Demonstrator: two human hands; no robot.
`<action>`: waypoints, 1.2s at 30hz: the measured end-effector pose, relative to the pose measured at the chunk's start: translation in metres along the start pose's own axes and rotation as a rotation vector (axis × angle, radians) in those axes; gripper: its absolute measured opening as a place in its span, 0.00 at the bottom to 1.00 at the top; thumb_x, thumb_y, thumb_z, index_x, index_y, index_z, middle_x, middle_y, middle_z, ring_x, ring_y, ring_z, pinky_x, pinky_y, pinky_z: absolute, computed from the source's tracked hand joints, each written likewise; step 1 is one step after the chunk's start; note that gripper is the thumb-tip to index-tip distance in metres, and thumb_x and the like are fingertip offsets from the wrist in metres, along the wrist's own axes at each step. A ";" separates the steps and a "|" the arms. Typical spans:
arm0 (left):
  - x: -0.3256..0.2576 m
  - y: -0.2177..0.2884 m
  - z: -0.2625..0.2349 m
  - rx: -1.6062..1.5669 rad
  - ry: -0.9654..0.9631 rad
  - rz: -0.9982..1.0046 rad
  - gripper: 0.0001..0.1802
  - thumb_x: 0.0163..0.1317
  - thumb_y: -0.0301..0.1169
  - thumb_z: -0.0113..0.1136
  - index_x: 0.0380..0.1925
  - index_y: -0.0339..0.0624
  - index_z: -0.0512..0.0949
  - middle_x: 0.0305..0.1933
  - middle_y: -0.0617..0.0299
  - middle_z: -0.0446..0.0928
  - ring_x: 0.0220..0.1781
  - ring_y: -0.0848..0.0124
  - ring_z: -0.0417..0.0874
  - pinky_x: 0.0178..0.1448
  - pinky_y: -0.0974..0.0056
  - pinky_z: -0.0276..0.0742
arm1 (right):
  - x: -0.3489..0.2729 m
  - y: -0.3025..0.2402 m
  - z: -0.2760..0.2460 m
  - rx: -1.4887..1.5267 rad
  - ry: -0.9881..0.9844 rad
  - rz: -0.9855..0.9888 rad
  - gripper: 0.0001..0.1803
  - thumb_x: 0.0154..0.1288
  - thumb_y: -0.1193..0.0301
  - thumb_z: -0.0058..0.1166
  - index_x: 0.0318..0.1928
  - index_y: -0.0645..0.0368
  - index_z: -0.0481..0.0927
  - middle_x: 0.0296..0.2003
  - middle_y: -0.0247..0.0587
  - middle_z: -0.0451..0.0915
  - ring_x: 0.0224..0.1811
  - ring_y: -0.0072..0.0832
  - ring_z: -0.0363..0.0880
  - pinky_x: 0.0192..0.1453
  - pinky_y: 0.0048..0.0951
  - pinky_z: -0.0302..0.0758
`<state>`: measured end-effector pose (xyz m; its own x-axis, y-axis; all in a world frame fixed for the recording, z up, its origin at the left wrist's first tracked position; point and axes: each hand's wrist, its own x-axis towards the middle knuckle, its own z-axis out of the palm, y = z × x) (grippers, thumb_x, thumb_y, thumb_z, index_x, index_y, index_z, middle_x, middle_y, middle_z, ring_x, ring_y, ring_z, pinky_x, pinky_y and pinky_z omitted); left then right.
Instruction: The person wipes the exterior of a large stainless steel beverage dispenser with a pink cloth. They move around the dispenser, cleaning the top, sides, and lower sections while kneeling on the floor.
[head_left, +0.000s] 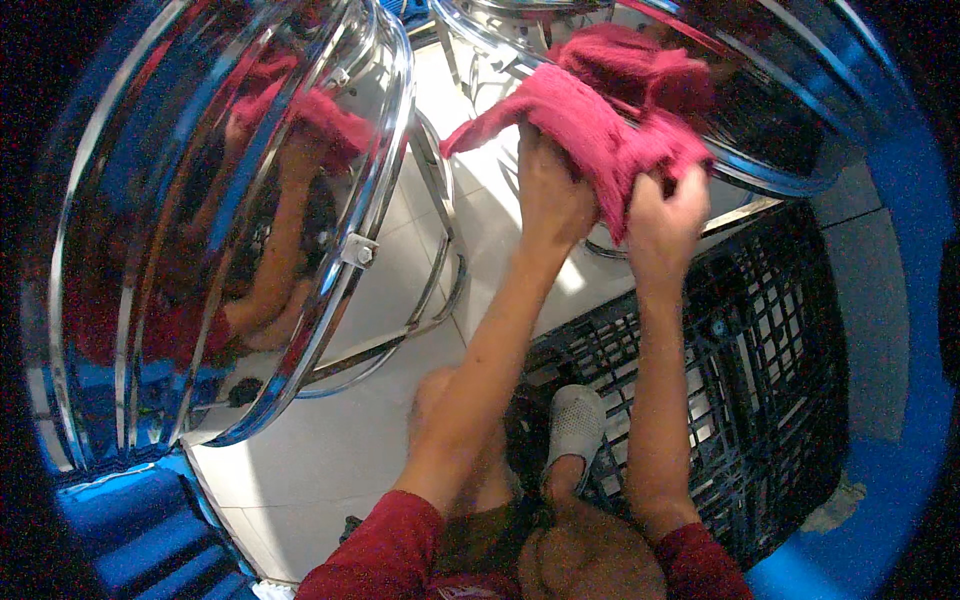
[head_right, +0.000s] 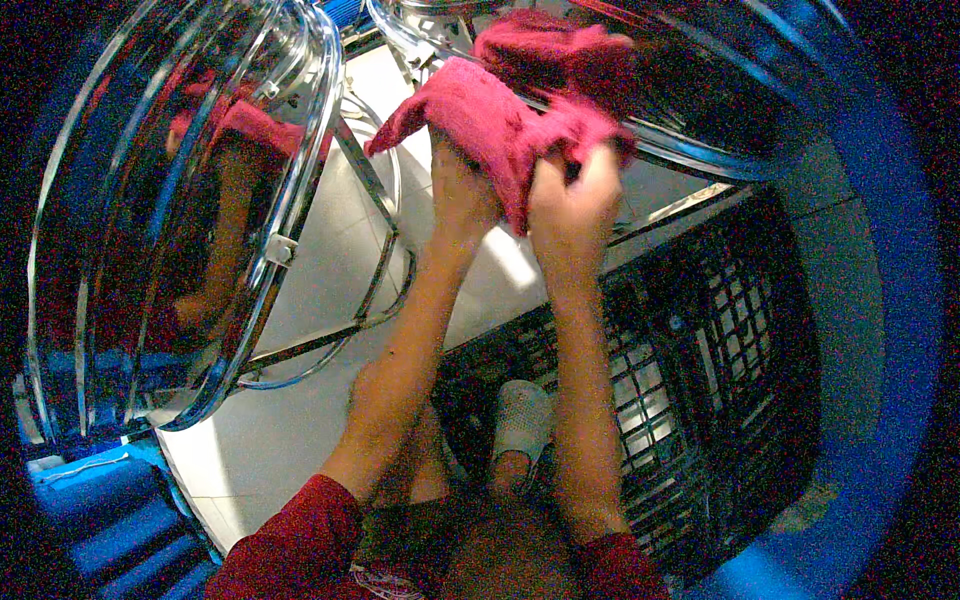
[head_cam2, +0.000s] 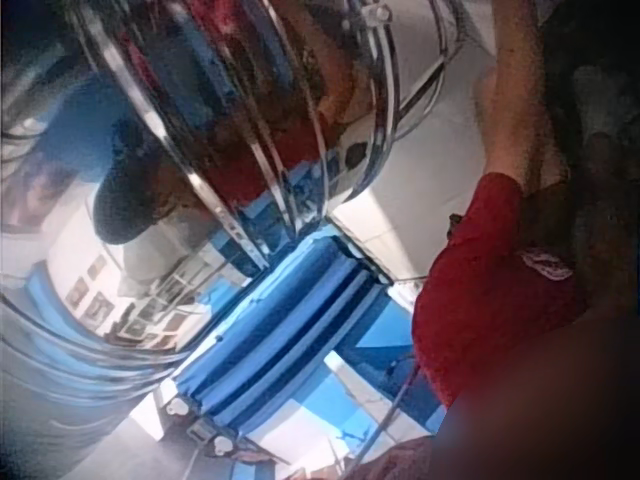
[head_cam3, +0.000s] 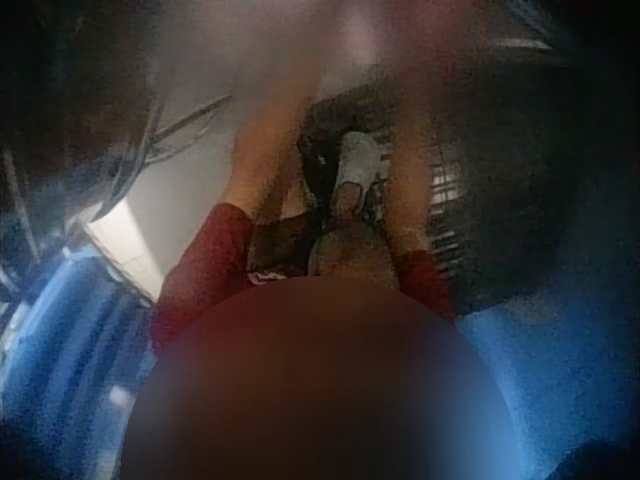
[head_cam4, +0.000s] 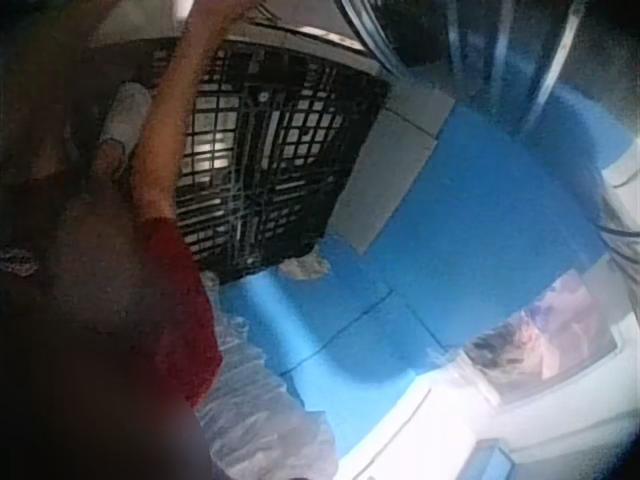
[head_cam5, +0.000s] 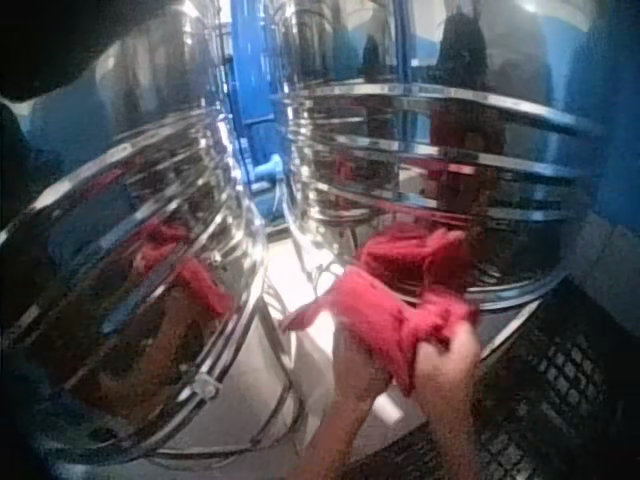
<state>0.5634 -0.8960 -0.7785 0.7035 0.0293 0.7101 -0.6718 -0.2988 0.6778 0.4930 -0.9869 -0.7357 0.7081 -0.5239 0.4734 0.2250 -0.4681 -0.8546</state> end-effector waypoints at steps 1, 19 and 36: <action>0.009 -0.005 -0.007 -0.015 -0.051 -0.068 0.32 0.56 0.46 0.65 0.54 0.36 0.73 0.57 0.39 0.74 0.59 0.41 0.74 0.62 0.49 0.69 | 0.009 -0.004 0.012 -0.116 -0.027 -0.061 0.13 0.62 0.73 0.50 0.46 0.66 0.75 0.40 0.62 0.78 0.43 0.54 0.78 0.52 0.46 0.73; 0.003 0.012 -0.007 0.182 -0.401 -0.121 0.11 0.49 0.34 0.62 0.27 0.37 0.80 0.28 0.43 0.78 0.34 0.44 0.80 0.41 0.46 0.77 | 0.010 -0.011 -0.019 -0.793 -0.327 -0.056 0.09 0.65 0.66 0.52 0.40 0.57 0.78 0.28 0.59 0.81 0.34 0.57 0.81 0.38 0.54 0.75; -0.020 0.122 0.133 0.269 -0.859 0.233 0.08 0.59 0.28 0.52 0.30 0.40 0.80 0.28 0.48 0.82 0.30 0.52 0.86 0.35 0.51 0.84 | 0.041 0.072 -0.173 -0.928 0.050 -0.006 0.15 0.64 0.64 0.54 0.48 0.55 0.80 0.29 0.60 0.82 0.34 0.59 0.81 0.39 0.57 0.75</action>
<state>0.4982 -1.0603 -0.7359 0.5604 -0.7432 0.3655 -0.8167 -0.4226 0.3929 0.4228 -1.1657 -0.7409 0.6743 -0.5396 0.5042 -0.4122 -0.8415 -0.3493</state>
